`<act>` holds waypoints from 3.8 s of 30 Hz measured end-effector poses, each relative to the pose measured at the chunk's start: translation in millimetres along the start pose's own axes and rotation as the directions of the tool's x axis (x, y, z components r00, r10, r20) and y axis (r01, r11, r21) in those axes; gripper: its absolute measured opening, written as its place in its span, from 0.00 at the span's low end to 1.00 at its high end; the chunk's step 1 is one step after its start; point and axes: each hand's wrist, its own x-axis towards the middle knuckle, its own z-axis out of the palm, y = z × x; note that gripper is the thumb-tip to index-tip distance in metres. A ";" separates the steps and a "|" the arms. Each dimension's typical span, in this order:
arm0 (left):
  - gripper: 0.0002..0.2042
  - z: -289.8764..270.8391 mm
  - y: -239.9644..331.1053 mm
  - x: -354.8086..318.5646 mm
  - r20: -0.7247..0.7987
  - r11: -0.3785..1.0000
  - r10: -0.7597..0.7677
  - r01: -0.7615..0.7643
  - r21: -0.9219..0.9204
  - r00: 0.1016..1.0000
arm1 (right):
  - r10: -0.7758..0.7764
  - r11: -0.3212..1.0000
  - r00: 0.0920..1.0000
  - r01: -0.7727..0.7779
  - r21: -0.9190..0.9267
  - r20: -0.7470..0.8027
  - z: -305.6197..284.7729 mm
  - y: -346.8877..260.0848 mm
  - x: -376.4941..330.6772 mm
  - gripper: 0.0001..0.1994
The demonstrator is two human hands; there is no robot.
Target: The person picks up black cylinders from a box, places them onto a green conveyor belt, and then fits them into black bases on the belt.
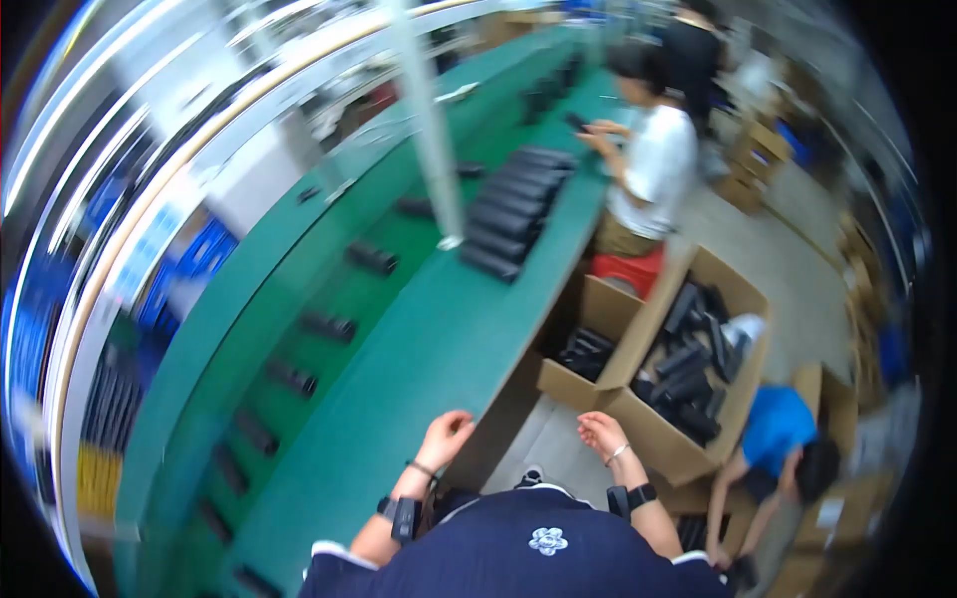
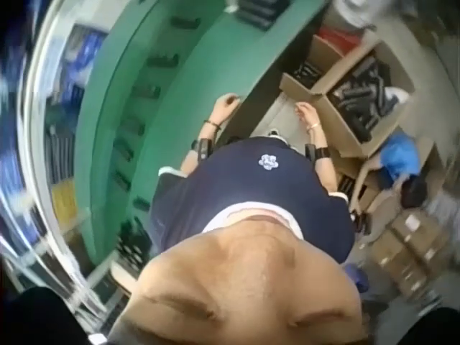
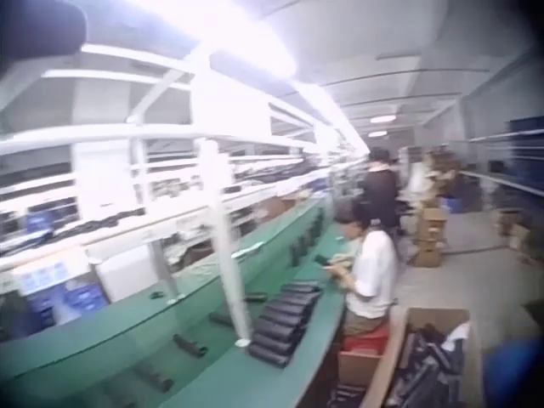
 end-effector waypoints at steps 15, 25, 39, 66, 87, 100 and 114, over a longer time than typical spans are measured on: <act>0.15 -132.8 -63.3 -297.7 -0.662 0.943 -0.320 0.295 -0.153 0.678 | 0.431 0.790 0.684 0.029 -0.613 0.588 294.7 43.3 -5.4 0.05; 0.14 -283.2 -136.2 -633.9 -0.966 0.815 -0.250 0.524 -0.249 -0.070 | 0.602 0.635 0.313 0.370 -0.678 0.735 540.8 210.1 -171.8 0.07; 0.34 -437.7 -312.7 -862.1 -0.899 0.101 -0.062 0.893 -0.438 -0.434 | 0.515 0.613 0.235 0.571 -0.546 0.824 624.8 262.7 -162.2 0.07; 0.38 -654.4 -291.1 -616.5 -0.972 0.665 -0.082 0.738 0.112 0.221 | 0.403 0.582 0.633 0.380 -0.719 0.661 684.3 375.7 -284.1 0.08; 0.21 -754.9 -306.1 -763.3 -0.946 0.427 -0.230 0.897 0.112 0.227 | 0.388 0.579 0.655 0.374 -0.724 0.648 702.5 392.4 -263.1 0.07; 0.31 -784.7 -309.4 -851.9 -0.851 0.484 -0.232 0.814 0.319 0.472 | 0.262 0.583 0.807 0.305 -0.753 0.529 702.3 420.5 -312.9 0.08; 0.27 -780.7 -340.0 -954.3 -0.858 0.593 -0.287 0.782 0.190 0.426 | 0.272 0.681 0.781 0.257 -0.686 0.562 788.9 456.4 -373.2 0.08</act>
